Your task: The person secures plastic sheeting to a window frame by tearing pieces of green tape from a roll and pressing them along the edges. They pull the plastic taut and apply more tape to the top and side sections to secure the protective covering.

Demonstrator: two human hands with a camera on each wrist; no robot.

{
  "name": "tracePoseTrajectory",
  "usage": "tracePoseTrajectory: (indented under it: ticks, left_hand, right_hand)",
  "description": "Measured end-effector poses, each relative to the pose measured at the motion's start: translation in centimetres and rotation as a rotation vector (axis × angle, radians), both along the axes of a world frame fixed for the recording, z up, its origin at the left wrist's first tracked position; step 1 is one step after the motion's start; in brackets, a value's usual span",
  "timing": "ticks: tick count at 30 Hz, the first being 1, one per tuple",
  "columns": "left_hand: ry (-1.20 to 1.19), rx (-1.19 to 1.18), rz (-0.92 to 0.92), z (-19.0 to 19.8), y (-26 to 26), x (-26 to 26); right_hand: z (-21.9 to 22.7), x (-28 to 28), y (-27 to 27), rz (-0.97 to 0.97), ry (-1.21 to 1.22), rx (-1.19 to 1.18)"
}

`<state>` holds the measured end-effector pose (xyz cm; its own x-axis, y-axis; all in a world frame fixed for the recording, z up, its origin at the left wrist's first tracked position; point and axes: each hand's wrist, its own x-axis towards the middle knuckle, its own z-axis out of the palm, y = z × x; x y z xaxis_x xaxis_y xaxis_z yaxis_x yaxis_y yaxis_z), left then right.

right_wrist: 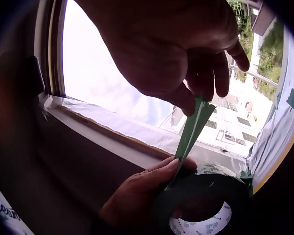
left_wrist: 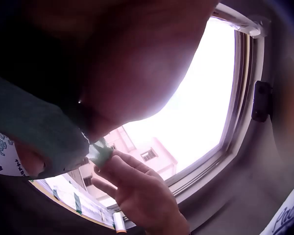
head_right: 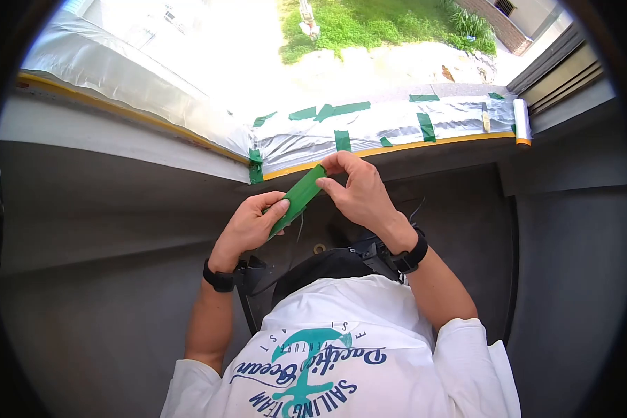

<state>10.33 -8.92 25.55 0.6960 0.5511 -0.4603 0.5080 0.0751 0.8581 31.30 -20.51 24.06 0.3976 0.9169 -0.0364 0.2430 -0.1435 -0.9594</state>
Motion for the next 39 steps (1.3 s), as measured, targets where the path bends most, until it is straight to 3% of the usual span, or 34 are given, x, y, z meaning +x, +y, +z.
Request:
tracePoseTrajectory:
  ticks: [3,5,7,9,10,12,15,16,18,24,26,29,32,36,39]
  left_hand:
    - [0.078,0.097,0.008,1.1,0.0,0.9]
    - [0.185,0.36,-0.101,1.8,0.1,1.2]
    - [0.205,0.403,-0.133,2.2,0.1,1.4]
    - [0.218,0.435,-0.181,2.4,-0.1,1.9]
    - [0.225,0.456,-0.236,2.6,-0.1,2.1]
    - [0.23,0.484,-0.296,2.8,0.0,2.7]
    - [0.292,0.454,-0.393,3.1,-0.1,3.1]
    - [0.209,0.507,-0.403,2.0,0.1,2.6]
    - [0.25,0.457,-0.467,2.4,0.3,2.5]
    - [0.233,0.386,-0.578,1.7,1.2,2.0]
    - [0.222,0.398,-0.612,1.4,1.5,1.8]
    - [0.288,0.354,-0.542,3.1,1.6,1.9]
    - [0.263,0.454,-0.43,-0.5,2.0,0.9]
    - [0.219,0.335,-0.38,1.2,2.1,1.2]
    - [0.161,0.425,-0.351,-0.2,1.8,1.1]
  right_hand:
    - [0.0,-0.6,0.3,-0.01,-0.276,0.113]
    - [0.3,0.0,0.2,0.041,-0.313,0.173]
    - [0.7,0.3,0.5,0.087,-0.353,0.225]
    - [0.8,0.5,1.0,0.356,-0.455,0.362]
    - [0.6,0.7,1.2,0.348,-0.455,0.355]
    - [-0.1,1.1,2.1,0.608,-0.457,0.241]
    - [0.7,1.1,2.7,0.697,-0.503,0.102]
    - [0.7,1.1,3.1,0.751,-0.555,0.03]
    - [0.5,1.4,3.3,0.745,-0.68,0.101]
    - [0.6,0.9,4.2,0.821,-0.636,-0.094]
    - [0.0,0.7,4.5,0.834,-0.674,-0.046]
    - [-0.7,-0.1,4.7,0.757,-0.725,-0.08]
    - [-0.7,-0.8,4.9,0.734,-0.874,-0.071]
    - [-0.3,-1.0,4.8,0.776,-0.949,-0.096]
    - [-0.4,-0.7,4.7,0.772,-1.016,-0.036]
